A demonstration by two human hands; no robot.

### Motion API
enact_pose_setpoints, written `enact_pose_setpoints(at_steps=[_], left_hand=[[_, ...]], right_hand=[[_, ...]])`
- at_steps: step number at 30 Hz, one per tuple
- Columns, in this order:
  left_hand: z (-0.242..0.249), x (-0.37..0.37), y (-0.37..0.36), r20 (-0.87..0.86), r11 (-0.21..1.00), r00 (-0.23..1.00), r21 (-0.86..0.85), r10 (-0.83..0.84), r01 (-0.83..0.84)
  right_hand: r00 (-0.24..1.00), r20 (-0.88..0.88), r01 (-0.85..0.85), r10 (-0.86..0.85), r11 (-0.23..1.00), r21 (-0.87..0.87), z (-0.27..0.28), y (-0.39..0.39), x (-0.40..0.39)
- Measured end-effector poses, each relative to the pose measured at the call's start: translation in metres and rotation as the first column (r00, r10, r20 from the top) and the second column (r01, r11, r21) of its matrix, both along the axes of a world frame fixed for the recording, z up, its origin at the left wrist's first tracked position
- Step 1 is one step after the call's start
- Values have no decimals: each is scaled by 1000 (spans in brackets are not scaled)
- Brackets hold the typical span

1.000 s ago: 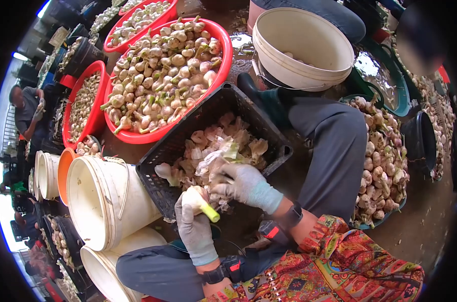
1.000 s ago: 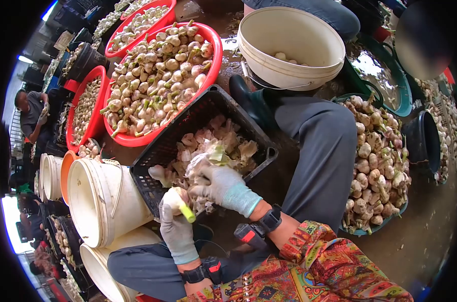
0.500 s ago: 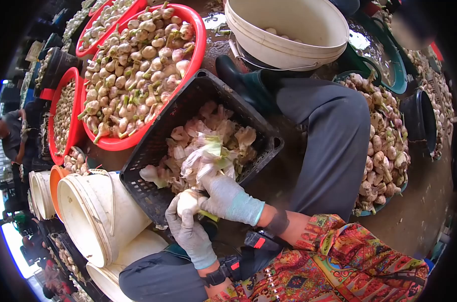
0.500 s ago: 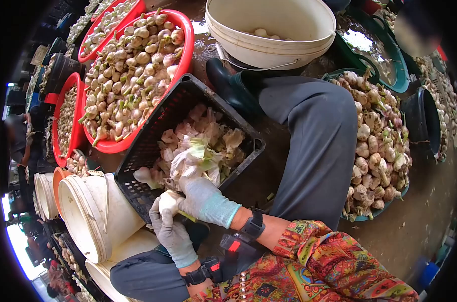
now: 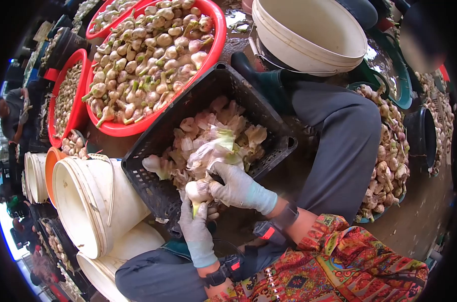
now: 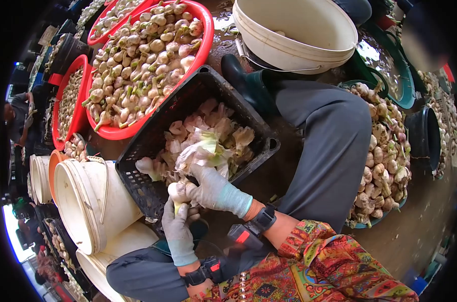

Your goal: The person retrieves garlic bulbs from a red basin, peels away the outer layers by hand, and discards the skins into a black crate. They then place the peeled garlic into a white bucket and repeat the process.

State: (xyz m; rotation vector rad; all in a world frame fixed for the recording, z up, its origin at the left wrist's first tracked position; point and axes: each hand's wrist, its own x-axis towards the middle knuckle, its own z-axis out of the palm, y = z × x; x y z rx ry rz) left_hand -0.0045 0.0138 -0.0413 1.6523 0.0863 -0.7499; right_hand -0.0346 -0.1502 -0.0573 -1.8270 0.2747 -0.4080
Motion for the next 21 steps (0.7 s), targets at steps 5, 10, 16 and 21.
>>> enact_pose_setpoints(at_steps=[5,10,16,21], left_hand=[[-2,-1,6,-256,914,962,-361,94,-185],[5,2,7,-314,833,946,-502,77,-234],[11,3,-1,-385,608,917,-704,108,-367],[60,16,41,-372,324,797,-769,475,-552]], right_hand=[[996,-89,90,-17,324,942,-16,-29,2],[947,-278,311,-161,671,673,-24,-49,-10],[945,-312,108,-99,994,12,-35,-18,-8],[958,-283,56,35,950,307,-45,-16,1]])
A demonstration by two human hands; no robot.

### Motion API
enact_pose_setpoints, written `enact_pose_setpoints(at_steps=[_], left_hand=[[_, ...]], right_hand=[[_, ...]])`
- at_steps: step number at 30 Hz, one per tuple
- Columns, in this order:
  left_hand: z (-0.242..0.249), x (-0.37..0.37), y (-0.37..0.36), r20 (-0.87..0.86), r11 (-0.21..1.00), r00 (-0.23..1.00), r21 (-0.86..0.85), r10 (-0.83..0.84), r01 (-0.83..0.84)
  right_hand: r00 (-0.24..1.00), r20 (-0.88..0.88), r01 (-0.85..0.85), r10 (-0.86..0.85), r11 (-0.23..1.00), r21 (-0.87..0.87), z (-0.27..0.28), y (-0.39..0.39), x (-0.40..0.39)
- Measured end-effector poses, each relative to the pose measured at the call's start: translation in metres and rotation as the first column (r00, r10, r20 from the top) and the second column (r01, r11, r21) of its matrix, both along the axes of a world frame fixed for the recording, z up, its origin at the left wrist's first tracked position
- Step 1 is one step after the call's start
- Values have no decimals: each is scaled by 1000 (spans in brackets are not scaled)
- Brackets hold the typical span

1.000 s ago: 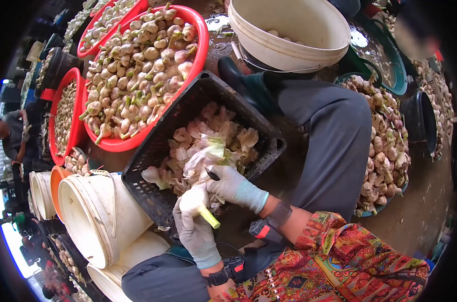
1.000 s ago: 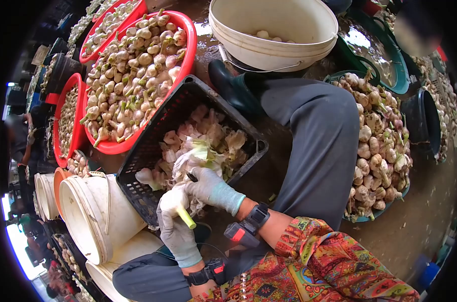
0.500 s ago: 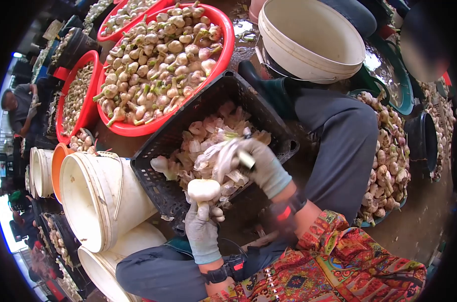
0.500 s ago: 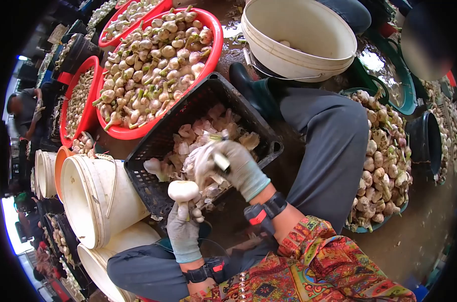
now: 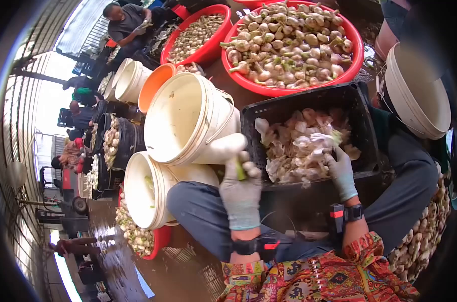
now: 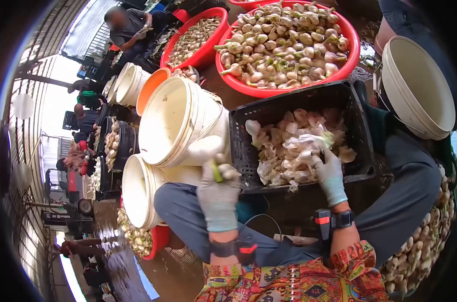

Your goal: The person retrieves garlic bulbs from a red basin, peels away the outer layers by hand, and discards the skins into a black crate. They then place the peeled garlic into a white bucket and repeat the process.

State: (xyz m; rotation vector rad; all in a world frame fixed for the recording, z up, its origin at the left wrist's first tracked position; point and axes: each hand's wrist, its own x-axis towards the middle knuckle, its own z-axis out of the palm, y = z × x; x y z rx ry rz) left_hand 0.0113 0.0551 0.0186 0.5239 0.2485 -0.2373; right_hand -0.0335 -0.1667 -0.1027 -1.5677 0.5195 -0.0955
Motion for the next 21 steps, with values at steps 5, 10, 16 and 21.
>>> enact_pose_setpoints(at_steps=[5,10,16,21], left_hand=[[38,59,124,415,961,867,-84,276,-265],[69,136,76,558,996,829,88,-30,-23],[-12,254,-200,82,418,736,862,-672,286],[-111,312,-332,-421,-217,371,850,-828,480]], right_hand=[[998,46,59,-47,952,-302,7,1,-6],[1000,-17,-10,3,911,-413,23,14,-1],[960,-235,-198,152,963,-184,22,4,-1],[949,-218,-243,229,969,-38,3,5,11]])
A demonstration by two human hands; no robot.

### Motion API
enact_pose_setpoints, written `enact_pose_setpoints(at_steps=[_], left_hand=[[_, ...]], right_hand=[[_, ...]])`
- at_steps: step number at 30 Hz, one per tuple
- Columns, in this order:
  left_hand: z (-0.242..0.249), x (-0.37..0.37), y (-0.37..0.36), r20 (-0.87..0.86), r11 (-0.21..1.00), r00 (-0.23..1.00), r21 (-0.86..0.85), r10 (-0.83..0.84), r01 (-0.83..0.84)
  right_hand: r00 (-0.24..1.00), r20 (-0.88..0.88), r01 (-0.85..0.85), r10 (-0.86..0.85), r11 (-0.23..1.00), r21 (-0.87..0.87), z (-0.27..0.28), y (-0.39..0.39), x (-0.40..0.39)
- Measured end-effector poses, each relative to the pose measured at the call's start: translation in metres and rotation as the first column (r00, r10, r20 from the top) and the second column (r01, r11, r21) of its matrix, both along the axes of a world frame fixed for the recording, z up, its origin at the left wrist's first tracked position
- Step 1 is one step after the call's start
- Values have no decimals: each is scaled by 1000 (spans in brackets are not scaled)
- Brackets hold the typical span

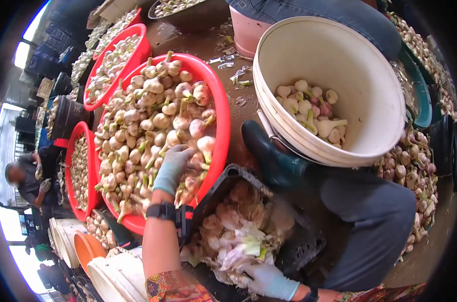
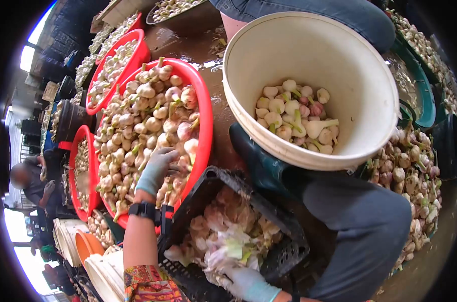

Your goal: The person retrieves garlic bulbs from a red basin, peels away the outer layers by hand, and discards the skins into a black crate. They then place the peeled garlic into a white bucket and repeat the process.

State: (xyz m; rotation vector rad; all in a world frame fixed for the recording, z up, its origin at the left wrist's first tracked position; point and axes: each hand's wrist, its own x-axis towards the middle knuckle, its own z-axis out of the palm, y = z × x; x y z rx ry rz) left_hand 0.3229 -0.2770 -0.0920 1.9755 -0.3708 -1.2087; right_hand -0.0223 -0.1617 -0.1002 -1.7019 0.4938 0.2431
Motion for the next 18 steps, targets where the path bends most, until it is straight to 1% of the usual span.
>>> enact_pose_setpoints(at_steps=[1,2,3,4,5,6,7,8,10,11,12,13,14,15,16,18], left_hand=[[-24,10,-20,40,992,997,113,-69,64],[-31,9,-38,78,967,987,225,-140,119],[-35,3,-48,17,973,985,158,-170,166],[-50,7,-54,9,956,970,170,-243,238],[-74,24,-52,6,928,947,204,-320,313],[-51,3,-47,65,981,982,90,-176,170],[-47,7,-42,62,975,976,88,-210,204],[-40,11,-41,56,968,969,78,-243,238],[-24,10,-30,42,983,985,-70,-170,173],[-2,3,-24,110,985,990,-137,-90,105],[24,-8,-11,30,971,998,-230,-60,65],[37,-18,5,34,945,999,-328,13,-1],[48,-31,25,34,903,996,-424,84,-62],[68,-55,43,-11,863,986,-481,168,-153],[86,-85,62,-65,810,967,-533,247,-243],[88,-138,105,-226,691,886,-559,405,-458]], right_hand=[[988,34,146,-148,988,56,14,-10,3],[954,65,285,-293,952,116,28,-18,8],[958,78,269,-276,959,88,25,-21,8],[956,95,270,-279,958,98,21,-17,9],[942,51,315,-332,926,206,18,-12,10],[926,11,355,-376,883,307,18,-12,13],[929,25,347,-369,894,285,25,-19,15],[926,64,343,-373,898,277,21,-21,19],[919,113,354,-378,916,188,19,-15,13],[934,68,324,-350,913,249,18,-18,12],[932,92,321,-352,915,244,23,-21,9],[902,178,354,-393,910,215,32,-27,8],[863,267,388,-428,902,190,41,-29,5],[872,300,375,-386,922,97,38,-28,1],[852,307,359,-423,901,245,59,-36,-4],[895,259,363,-363,931,49,74,-35,-11]])
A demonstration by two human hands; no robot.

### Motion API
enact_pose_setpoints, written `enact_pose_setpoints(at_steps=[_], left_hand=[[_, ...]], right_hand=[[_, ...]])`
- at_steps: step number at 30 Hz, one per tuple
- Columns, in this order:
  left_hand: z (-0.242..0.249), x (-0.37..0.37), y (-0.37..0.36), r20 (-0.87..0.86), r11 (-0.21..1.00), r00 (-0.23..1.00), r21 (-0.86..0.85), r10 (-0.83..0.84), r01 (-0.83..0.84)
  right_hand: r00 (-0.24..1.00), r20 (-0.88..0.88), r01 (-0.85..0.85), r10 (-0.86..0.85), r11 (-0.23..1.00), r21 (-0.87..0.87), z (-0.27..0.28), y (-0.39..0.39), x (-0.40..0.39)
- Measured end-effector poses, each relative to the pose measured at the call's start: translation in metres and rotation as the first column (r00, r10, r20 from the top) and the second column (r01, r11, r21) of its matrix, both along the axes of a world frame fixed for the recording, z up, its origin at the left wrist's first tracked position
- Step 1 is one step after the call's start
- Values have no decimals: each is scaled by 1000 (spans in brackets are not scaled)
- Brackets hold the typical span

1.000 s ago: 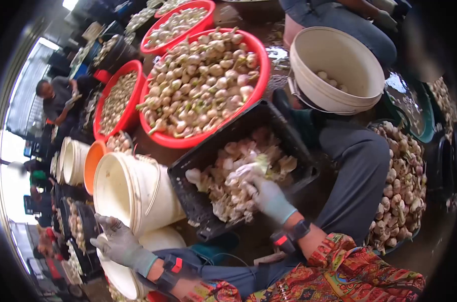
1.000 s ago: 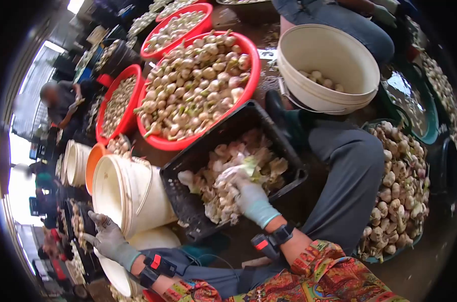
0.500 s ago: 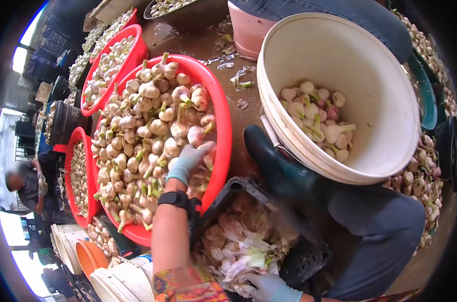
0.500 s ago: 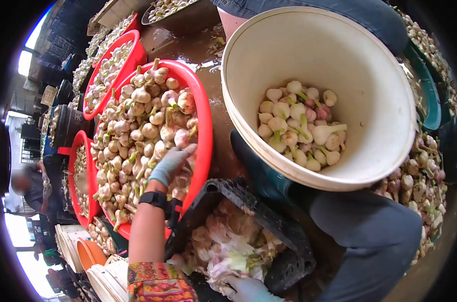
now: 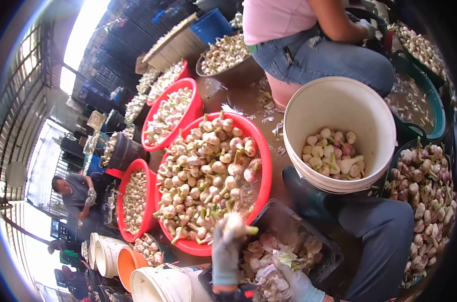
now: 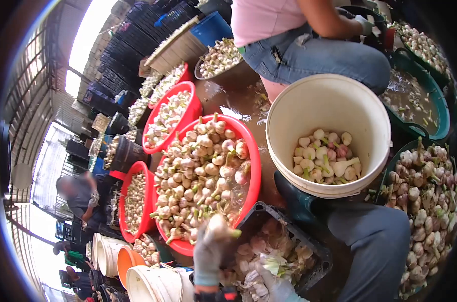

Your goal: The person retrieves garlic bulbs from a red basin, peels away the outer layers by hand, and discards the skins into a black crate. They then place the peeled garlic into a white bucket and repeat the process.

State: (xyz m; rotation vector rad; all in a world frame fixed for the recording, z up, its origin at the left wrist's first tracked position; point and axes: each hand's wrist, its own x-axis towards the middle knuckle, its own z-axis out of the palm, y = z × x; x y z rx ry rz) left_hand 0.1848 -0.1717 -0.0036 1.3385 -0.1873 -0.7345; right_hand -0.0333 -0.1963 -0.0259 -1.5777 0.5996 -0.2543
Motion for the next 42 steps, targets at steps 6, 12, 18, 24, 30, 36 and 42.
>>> enact_pose_setpoints(at_steps=[6,12,18,24,30,36,42], left_hand=[[-5,-151,95,14,933,933,-3,359,-359],[0,-182,150,-109,933,929,-24,355,-359],[-11,-196,161,-117,872,872,-63,476,-485],[-26,-185,179,-65,941,957,-179,281,-288],[-16,-198,169,-72,891,896,-99,438,-443],[-22,-191,178,-196,904,904,-128,379,-407],[-32,-190,183,-392,902,859,-137,330,-409]], right_hand=[[976,192,-29,107,928,-372,-52,35,-7],[943,103,-270,317,907,-323,-28,70,-22],[892,-146,-450,429,873,-186,-3,73,-29],[886,-77,-361,458,783,507,6,53,-28],[901,-57,-432,429,887,-165,-22,71,-33],[926,-21,-275,378,710,648,-16,52,-24],[912,-118,-411,393,873,-263,-21,36,-20]])
